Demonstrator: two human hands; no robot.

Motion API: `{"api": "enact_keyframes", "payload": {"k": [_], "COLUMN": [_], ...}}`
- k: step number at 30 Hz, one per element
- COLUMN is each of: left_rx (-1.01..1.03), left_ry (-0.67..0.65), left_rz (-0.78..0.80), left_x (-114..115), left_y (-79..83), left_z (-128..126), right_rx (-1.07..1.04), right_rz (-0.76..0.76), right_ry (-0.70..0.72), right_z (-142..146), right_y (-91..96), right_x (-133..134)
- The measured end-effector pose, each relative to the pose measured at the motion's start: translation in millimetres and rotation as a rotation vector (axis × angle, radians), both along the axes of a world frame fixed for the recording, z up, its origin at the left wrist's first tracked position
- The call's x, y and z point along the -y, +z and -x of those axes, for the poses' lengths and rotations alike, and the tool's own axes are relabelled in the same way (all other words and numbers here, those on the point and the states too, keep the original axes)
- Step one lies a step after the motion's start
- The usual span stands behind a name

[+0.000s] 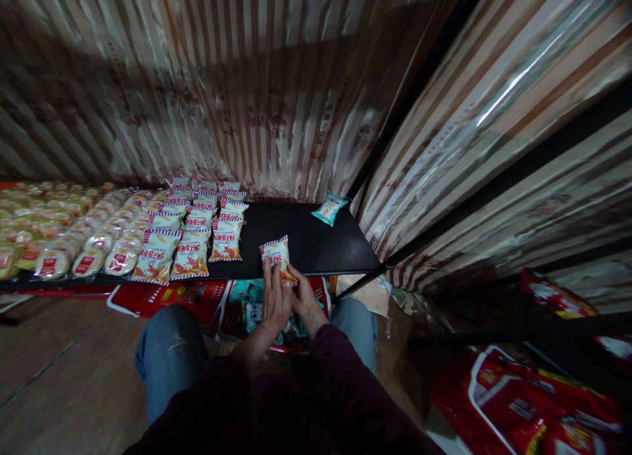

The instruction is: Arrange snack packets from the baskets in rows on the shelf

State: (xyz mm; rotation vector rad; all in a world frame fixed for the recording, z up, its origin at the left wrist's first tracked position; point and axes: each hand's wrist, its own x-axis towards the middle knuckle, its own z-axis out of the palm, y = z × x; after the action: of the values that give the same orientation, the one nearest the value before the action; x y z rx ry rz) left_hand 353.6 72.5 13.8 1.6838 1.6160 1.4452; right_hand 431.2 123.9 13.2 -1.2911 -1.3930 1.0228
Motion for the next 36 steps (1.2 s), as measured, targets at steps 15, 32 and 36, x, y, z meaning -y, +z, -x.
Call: {"api": "enact_keyframes", "payload": {"k": [15, 32, 36], "left_rx": [0.553, 0.543, 0.438], "left_ry": [0.078, 0.188, 0.205], "left_rz": [0.359, 0.274, 0.247], "left_x": [-23.5, -27.0, -23.0], "left_y": [-32.6, -31.8, -30.7], "left_z": [34.4, 48.9, 53.2], "right_rx": [-0.560, -0.737, -0.705], "right_rz": [0.355, 0.462, 0.435], "right_ry": [0.213, 0.191, 0.149], "right_z": [0.9, 4.3, 12.0], "right_y": [-14.6, 1.3, -2.1], "right_x": [-0.8, -1.9, -4.1]}}
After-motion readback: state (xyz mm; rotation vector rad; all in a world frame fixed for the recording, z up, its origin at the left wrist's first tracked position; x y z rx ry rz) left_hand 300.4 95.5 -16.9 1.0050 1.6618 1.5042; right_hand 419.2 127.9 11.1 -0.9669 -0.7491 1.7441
